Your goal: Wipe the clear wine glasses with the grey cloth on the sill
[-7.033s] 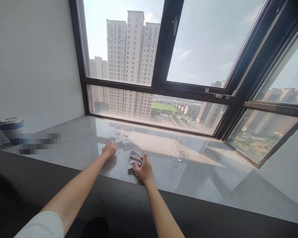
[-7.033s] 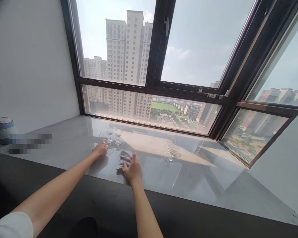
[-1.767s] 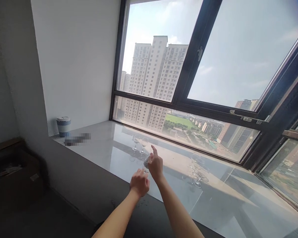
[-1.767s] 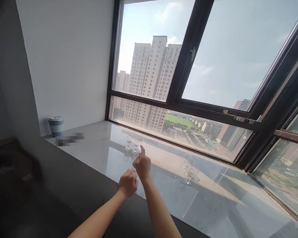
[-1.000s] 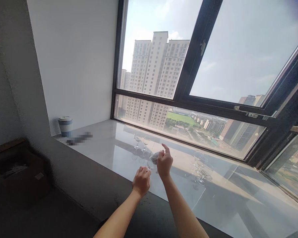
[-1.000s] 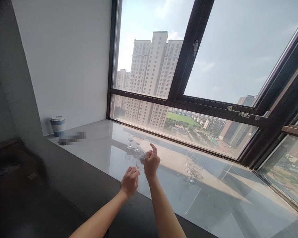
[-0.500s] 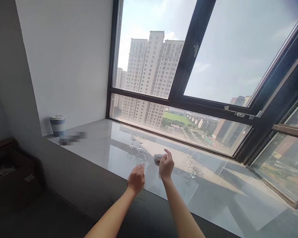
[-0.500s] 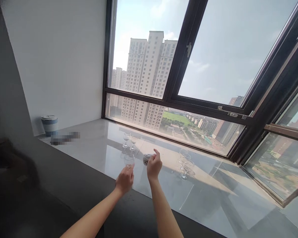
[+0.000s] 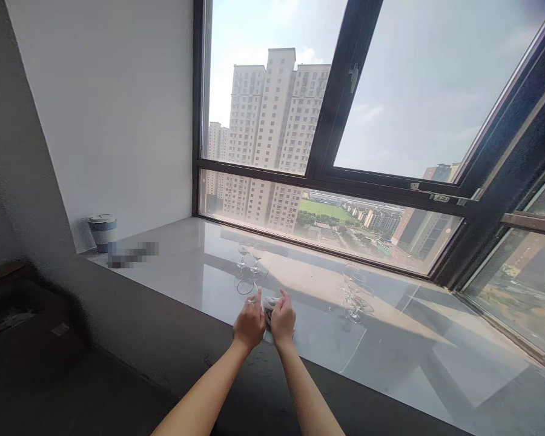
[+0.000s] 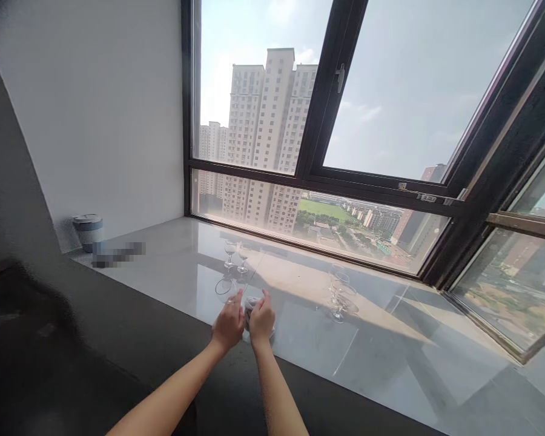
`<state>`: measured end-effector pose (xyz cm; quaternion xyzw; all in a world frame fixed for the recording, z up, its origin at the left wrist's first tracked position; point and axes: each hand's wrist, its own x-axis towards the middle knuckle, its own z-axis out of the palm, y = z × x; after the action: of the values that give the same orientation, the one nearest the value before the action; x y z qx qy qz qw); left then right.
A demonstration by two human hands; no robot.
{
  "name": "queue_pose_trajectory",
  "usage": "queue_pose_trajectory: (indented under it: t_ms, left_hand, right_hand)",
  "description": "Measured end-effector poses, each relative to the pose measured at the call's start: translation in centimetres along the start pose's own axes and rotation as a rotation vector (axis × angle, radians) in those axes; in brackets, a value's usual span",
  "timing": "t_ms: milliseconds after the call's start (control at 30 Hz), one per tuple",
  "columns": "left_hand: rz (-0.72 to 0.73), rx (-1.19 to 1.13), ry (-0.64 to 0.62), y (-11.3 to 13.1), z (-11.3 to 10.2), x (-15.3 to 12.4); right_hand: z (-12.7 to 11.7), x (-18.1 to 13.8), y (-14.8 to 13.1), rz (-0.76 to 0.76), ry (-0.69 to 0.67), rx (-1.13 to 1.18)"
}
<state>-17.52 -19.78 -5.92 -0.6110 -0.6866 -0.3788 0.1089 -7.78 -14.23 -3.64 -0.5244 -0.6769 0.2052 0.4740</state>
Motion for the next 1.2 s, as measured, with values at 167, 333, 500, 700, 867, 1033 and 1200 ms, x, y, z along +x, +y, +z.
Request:
queue_pose_trajectory:
  t_ms: [167, 333, 500, 700, 867, 1033, 1200]
  left_hand:
    - [-0.012, 0.008, -0.018, -0.1, 0.2, -0.1]
    - [-0.011, 0.014, 0.006, -0.2, 0.5, -0.1]
    - [0.0, 0.025, 0.014, -0.2, 0.5, 0.0]
    - [-0.002, 0.03, 0.017, -0.1, 0.4, 0.0]
    - [0.077, 0.121, -0.018, -0.5, 0.8, 0.1]
    - [0.31, 0.297, -0.081, -0.6, 0.9, 0.3]
    - [0.292, 0.292, -0.036, -0.4, 0.9, 0.2]
  right_hand:
    - [0.0, 0.3, -0.1, -0.013, -0.051, 0.034]
    - [-0.6, 0.3, -1.3, -0.046, -0.143, 0.035]
    - [-2.6, 0.3, -2.7, -0.071, -0.139, -0.169]
    - [-3.9, 0.4, -3.6, -0.232, -0.065, -0.102]
    - [-4.0, 0.1, -4.6, -0.431, -0.162, 0.048]
    - [-2.7, -0.3, -6.2, -0.483, -0.351, -0.019]
    - [-2.0, -0.1, -7.0, -0.43, -0.386, -0.117]
